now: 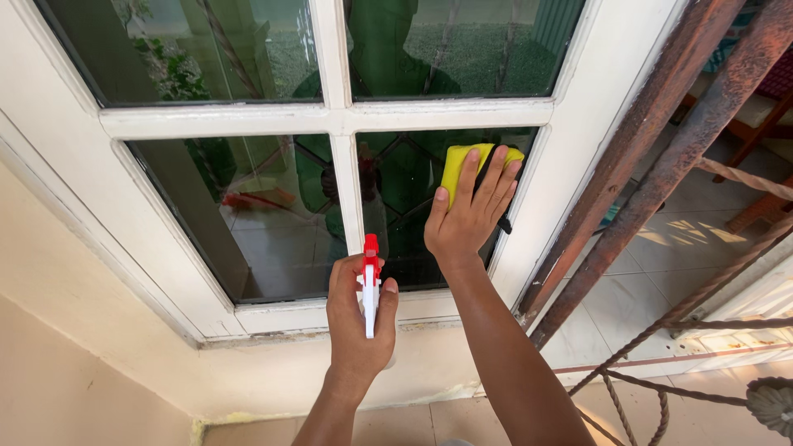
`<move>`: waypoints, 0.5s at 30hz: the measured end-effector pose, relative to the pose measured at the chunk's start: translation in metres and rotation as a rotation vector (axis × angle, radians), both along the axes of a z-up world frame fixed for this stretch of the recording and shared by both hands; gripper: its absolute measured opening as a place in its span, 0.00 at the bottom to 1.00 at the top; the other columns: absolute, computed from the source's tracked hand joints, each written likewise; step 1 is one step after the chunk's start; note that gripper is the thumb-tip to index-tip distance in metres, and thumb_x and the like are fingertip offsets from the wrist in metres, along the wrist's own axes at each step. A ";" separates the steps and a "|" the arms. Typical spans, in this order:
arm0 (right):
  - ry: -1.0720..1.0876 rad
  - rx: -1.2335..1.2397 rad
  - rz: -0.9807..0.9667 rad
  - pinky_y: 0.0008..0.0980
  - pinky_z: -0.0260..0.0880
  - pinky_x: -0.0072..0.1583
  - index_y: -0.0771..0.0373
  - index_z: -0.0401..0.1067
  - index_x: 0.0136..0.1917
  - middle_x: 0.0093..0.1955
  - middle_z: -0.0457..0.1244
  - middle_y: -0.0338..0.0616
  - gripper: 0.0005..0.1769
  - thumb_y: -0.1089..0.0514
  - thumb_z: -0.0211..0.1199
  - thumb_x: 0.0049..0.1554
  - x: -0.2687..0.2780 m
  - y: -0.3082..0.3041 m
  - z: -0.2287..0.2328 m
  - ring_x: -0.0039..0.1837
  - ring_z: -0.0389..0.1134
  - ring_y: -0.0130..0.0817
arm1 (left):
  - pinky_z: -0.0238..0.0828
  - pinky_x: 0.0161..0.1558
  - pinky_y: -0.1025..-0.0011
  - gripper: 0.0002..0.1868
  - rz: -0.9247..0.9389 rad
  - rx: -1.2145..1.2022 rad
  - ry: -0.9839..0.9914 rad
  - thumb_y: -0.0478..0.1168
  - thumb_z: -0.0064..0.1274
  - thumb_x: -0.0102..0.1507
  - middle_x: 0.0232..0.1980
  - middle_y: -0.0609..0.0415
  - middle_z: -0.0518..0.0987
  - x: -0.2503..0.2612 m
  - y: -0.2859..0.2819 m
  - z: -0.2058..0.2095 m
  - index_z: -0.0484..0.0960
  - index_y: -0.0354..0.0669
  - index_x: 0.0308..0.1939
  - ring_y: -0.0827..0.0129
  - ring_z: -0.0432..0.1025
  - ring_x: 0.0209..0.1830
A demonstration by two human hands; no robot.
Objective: The person cleans a multi-pane window using a spray bottle and a yellow cloth. They spray the glass and wipe each pane repeatedly, moving across the window frame and focusing on different sections.
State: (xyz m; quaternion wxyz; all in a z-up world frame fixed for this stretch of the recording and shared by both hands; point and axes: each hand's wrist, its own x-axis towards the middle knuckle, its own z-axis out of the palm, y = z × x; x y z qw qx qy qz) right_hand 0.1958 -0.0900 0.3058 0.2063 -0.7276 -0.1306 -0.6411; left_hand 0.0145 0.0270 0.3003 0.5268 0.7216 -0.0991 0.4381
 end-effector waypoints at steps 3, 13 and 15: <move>0.016 0.060 0.005 0.59 0.34 0.83 0.65 0.49 0.84 0.86 0.40 0.65 0.32 0.47 0.36 0.72 -0.008 0.014 0.016 0.87 0.36 0.65 | 0.69 0.43 0.70 0.14 -0.036 -0.046 -0.004 0.32 0.53 0.63 0.51 0.49 0.75 -0.001 0.002 0.001 0.74 0.37 0.53 0.66 0.72 0.42; -0.015 -0.066 0.057 0.58 0.36 0.82 0.57 0.54 0.83 0.85 0.45 0.60 0.31 0.45 0.39 0.71 -0.011 0.053 0.013 0.86 0.39 0.63 | 0.70 0.43 0.70 0.11 0.045 -0.028 -0.031 0.32 0.54 0.64 0.49 0.49 0.76 -0.006 0.015 -0.004 0.75 0.39 0.51 0.66 0.73 0.42; -0.017 -0.171 0.088 0.57 0.36 0.81 0.54 0.57 0.82 0.84 0.47 0.58 0.29 0.45 0.42 0.71 -0.010 0.048 0.001 0.85 0.41 0.62 | 0.69 0.43 0.70 0.11 0.058 -0.031 -0.029 0.32 0.54 0.64 0.49 0.49 0.76 -0.006 0.014 -0.006 0.75 0.39 0.50 0.66 0.72 0.42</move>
